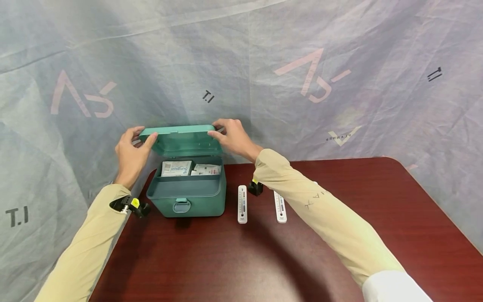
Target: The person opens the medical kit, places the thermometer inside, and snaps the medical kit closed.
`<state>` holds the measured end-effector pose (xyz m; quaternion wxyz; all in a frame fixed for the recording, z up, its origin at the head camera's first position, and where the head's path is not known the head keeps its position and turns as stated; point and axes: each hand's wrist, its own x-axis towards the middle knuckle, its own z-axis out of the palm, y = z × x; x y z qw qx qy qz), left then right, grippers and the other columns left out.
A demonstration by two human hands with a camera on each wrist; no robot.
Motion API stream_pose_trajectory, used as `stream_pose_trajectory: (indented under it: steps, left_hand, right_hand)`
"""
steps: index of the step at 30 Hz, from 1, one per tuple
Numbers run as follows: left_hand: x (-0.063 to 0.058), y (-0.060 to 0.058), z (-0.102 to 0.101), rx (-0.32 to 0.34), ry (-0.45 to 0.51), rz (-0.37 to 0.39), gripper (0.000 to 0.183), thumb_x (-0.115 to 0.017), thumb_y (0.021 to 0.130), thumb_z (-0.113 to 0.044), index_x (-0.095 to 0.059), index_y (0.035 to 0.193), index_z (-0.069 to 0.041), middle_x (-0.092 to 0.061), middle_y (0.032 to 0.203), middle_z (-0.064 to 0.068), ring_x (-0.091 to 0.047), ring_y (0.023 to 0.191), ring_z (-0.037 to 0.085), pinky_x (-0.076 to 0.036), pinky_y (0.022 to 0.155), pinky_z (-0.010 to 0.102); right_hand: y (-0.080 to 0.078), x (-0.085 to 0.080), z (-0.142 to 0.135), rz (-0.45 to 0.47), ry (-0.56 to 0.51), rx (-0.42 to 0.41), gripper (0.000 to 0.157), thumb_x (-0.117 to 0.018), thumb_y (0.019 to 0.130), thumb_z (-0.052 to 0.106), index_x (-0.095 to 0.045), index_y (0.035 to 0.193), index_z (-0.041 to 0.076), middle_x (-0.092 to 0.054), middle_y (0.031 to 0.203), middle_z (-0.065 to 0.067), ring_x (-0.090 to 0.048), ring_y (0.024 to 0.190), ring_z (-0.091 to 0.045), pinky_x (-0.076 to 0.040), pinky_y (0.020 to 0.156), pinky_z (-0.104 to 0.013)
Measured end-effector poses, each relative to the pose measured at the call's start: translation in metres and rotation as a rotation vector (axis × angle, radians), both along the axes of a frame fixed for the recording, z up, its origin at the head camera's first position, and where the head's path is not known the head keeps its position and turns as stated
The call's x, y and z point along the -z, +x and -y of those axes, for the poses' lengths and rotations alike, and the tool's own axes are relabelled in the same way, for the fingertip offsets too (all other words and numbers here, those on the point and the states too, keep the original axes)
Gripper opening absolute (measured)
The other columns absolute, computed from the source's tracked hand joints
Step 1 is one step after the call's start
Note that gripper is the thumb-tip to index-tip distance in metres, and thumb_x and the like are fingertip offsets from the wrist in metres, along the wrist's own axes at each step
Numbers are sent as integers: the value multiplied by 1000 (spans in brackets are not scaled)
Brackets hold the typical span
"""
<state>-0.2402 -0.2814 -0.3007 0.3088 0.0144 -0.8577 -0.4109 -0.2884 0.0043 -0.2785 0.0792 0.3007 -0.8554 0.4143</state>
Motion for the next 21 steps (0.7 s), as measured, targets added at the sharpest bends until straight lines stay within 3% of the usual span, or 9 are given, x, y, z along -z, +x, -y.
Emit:
stream_pose_trajectory:
  steps: [5, 13, 21]
  left_hand:
    - [0, -6, -2, -6, 25, 2, 56, -62, 89, -45, -53, 133, -10, -51, 127, 12, -49, 119, 25, -40, 99, 34]
    - [1, -16, -4, -47, 51, -22, 50, -62, 91, -40, -55, 129, -9, -52, 125, 14, -50, 117, 27, -41, 99, 37]
    - [0, -26, -7, -46, 16, -49, 44, -59, 94, -33, -56, 128, -6, -53, 123, 17, -52, 116, 29, -42, 98, 36]
  right_hand:
    - [-4, -3, 2, 15, -35, 12, 34, -59, 95, 24, -60, 121, 2, -61, 115, -11, -64, 91, -19, -50, 73, -23]
    - [-6, -3, 4, -24, -101, 45, 15, -61, 94, 18, -58, 96, 4, -61, 96, -8, -64, 83, -18, -50, 70, -25]
    - [-11, -3, 6, -54, -127, 124, 10, -62, 93, 14, -62, 93, 5, -64, 90, -7, -62, 79, -15, -48, 70, -27]
